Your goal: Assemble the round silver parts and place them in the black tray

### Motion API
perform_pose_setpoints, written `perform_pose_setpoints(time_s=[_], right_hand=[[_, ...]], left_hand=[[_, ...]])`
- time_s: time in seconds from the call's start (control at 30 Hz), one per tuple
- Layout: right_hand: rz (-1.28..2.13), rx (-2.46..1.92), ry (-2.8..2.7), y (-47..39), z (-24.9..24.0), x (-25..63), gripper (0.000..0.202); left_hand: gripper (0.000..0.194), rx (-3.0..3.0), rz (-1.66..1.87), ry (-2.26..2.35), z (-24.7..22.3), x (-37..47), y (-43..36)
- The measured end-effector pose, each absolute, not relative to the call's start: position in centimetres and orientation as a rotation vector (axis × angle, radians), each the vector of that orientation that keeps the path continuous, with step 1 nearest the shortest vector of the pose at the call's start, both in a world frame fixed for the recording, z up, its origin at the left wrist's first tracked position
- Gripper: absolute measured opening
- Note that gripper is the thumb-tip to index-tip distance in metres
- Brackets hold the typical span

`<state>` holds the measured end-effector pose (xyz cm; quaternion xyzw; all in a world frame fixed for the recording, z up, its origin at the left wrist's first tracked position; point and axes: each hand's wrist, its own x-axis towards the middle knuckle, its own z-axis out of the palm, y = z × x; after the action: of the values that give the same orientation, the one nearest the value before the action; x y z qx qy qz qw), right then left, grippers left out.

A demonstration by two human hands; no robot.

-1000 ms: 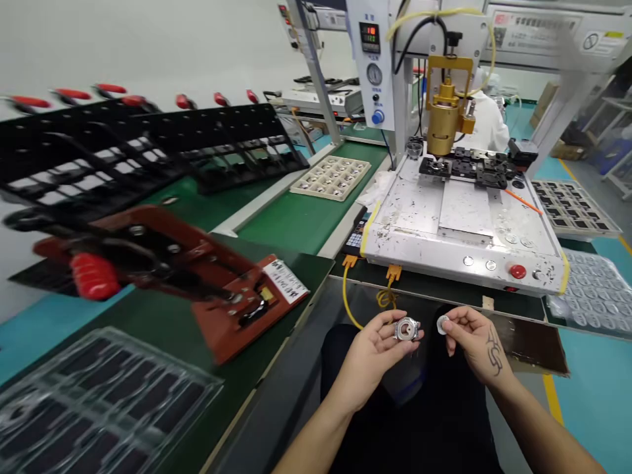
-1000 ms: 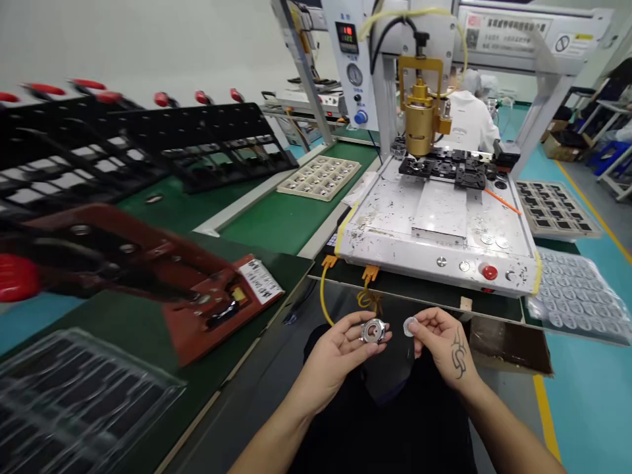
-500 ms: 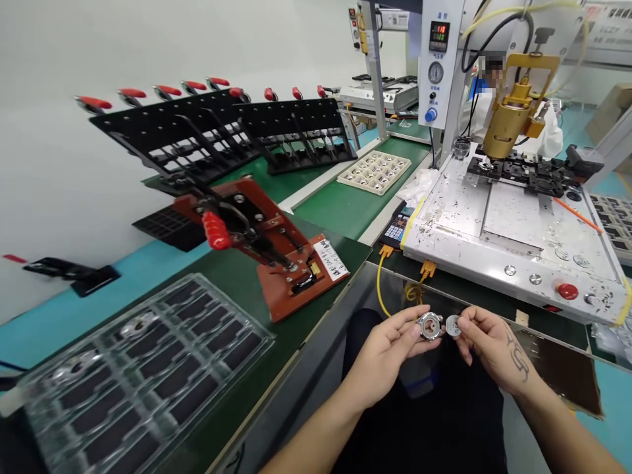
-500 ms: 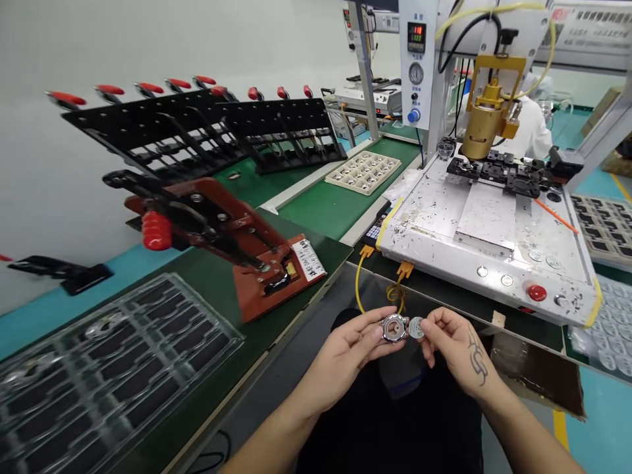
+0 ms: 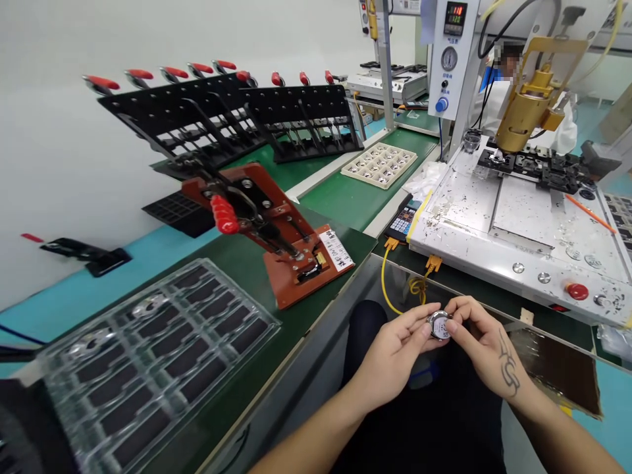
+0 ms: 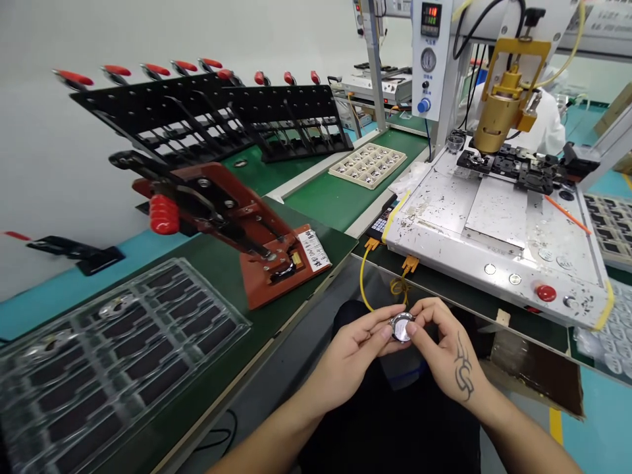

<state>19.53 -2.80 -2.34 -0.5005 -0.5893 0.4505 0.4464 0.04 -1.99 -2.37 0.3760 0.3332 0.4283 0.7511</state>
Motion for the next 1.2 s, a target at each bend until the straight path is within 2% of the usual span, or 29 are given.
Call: perform_pose_setpoints(time_s=[0.5, 0.7, 0.83, 0.97, 1.07, 1.2], right_hand=[[1.085, -1.259, -1.473, -3.0, -2.7, 19.3, 0.028], [0.736, -1.329, -1.653, -3.2, -4.0, 19.4, 0.025], [0.639, -1.286, -1.823, -2.7, -4.2, 19.8, 0.014], [0.736, -1.154, -1.814, -1.8, -3.4, 19.8, 0.013], [1.058, -1.229, -1.472, -1.1, -2.8, 19.3, 0.029], [1.397, -1.158, -1.195, -0.9, -2.9, 18.1, 0.042]], left_hand=[[0.045, 0.972, 0.934, 0.762, -2.5, 0.2, -2.7], [0.043, 1.083, 0.920, 0.853, -3.5, 0.5, -2.8], [0.041, 1.304, 0.873, 0.900, -3.0, -0.4, -2.1], [0.050, 1.444, 0.866, 0.925, -1.7, -1.4, -1.1], [0.052, 1.301, 0.980, 0.947, -1.3, -1.4, -0.5], [0.031, 1.209, 1.007, 0.958, -1.3, -0.9, -0.5]])
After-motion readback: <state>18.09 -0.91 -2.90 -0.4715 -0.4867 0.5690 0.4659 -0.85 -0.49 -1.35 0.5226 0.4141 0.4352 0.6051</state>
